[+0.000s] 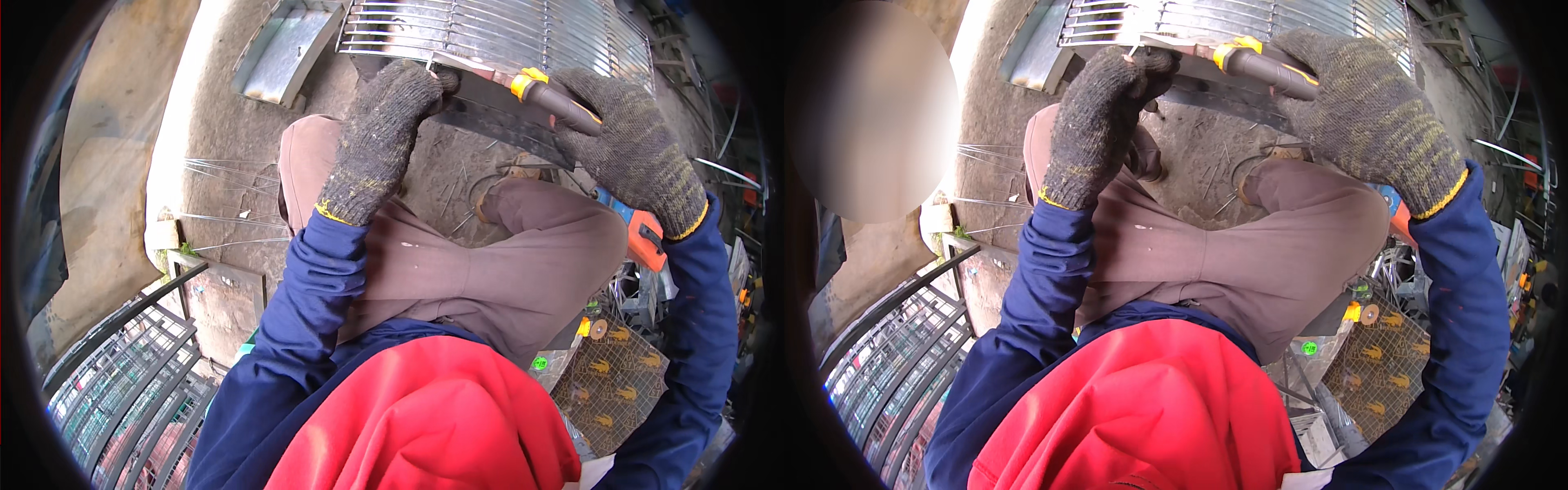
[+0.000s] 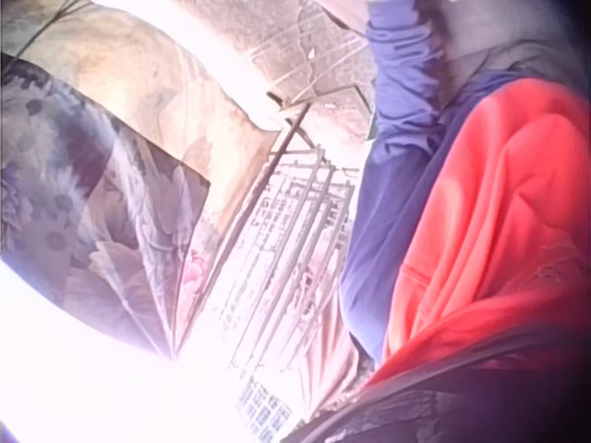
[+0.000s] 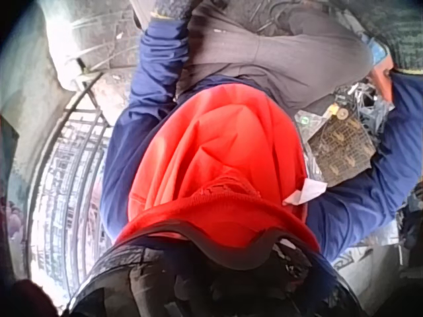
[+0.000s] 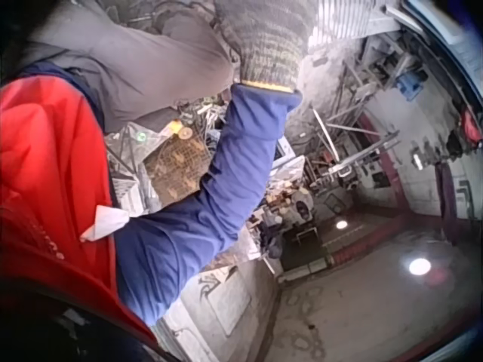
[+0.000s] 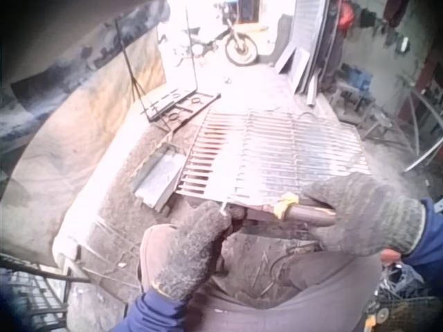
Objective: The recorder is assembling or repairing a metal cage/grate using pliers and an angle grinder.
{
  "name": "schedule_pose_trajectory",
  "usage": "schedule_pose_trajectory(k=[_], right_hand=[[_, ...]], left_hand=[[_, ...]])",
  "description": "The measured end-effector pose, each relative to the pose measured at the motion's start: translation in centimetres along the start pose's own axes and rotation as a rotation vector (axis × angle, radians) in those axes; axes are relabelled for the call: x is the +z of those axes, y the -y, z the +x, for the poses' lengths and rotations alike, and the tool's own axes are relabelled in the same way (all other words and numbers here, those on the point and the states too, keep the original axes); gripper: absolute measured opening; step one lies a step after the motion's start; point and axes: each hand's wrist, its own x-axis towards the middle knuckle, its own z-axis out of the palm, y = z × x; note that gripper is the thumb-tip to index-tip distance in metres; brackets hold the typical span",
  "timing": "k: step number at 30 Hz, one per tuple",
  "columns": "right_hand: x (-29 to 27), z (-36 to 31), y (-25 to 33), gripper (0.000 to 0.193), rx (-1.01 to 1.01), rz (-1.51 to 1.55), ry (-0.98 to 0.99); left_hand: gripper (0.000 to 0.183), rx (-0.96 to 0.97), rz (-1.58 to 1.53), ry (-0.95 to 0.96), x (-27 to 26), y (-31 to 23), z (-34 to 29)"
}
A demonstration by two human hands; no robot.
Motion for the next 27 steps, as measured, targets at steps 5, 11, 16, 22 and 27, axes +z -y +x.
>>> schedule_pose_trajectory(k=[5, 11, 16, 22, 27], right_hand=[[-0.5, 0.6, 0.1, 0.042, 0.023, -0.074, 0.024], [-2.1, 1.6, 0.4, 0.042, 0.063, -0.06, 0.186], [-3.3, 1.9, 1.3, 0.046, 0.12, 0.1, 0.223], [-2.3, 1.9, 1.4, 0.044, 0.208, -0.023, 0.206], [-2.9, 2.1, 0.0, 0.045, 0.222, 0.114, 0.31]], left_hand=[[0.018, 0.0, -0.007, -0.036, 0.6, 1.0, -0.6], [0.051, 0.095, 0.083, -0.17, 1.9, 2.1, -1.4], [0.053, -0.057, -0.03, -0.047, 1.7, 2.3, -1.3], [0.052, 0.079, 0.101, -0.097, 1.7, 1.9, -1.0], [0.051, 0.066, 0.096, -0.091, 1.9, 2.0, -1.0]])
